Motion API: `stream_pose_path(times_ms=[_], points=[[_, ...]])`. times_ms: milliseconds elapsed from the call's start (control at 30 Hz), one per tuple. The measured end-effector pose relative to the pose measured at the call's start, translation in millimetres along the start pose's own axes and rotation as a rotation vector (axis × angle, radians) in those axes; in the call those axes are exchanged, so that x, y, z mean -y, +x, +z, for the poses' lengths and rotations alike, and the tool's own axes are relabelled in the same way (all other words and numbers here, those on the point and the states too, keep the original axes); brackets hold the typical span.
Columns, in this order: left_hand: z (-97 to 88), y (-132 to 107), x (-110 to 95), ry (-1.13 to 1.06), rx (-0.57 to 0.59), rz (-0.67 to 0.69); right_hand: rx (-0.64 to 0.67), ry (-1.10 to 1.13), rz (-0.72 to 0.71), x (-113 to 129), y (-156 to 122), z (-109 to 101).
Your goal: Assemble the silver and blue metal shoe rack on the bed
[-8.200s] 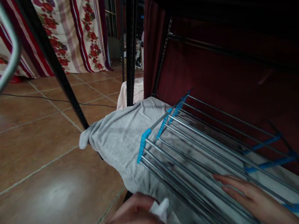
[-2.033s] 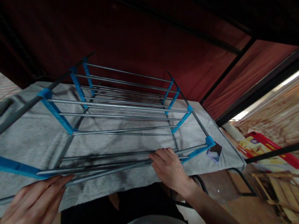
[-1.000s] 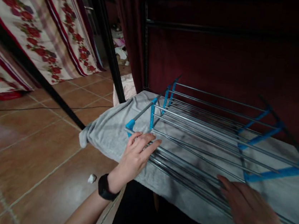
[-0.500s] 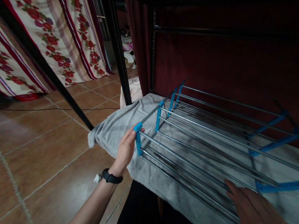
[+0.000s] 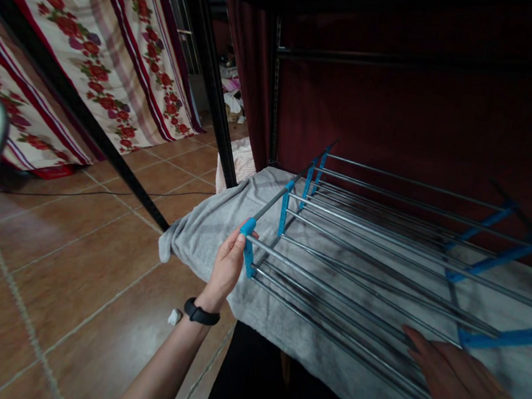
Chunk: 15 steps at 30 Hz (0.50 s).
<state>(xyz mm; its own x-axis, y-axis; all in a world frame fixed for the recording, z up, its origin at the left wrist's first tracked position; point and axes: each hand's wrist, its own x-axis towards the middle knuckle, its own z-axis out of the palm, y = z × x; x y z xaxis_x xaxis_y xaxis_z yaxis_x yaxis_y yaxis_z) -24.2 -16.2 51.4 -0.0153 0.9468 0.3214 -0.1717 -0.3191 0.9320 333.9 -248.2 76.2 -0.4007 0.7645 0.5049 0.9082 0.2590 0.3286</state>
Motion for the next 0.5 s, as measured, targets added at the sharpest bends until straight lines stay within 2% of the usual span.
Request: stream_pose_path(times_ms=[333, 500], points=[[0.5, -0.8, 3.1, -0.079, 0.017, 0.007, 0.047, -0.007, 0.020, 0.9, 2.2, 0.7], [-0.1, 0.0, 6.2, -0.062, 0.015, 0.024, 0.004, 0.015, 0.004, 0.8, 7.5, -2.7]])
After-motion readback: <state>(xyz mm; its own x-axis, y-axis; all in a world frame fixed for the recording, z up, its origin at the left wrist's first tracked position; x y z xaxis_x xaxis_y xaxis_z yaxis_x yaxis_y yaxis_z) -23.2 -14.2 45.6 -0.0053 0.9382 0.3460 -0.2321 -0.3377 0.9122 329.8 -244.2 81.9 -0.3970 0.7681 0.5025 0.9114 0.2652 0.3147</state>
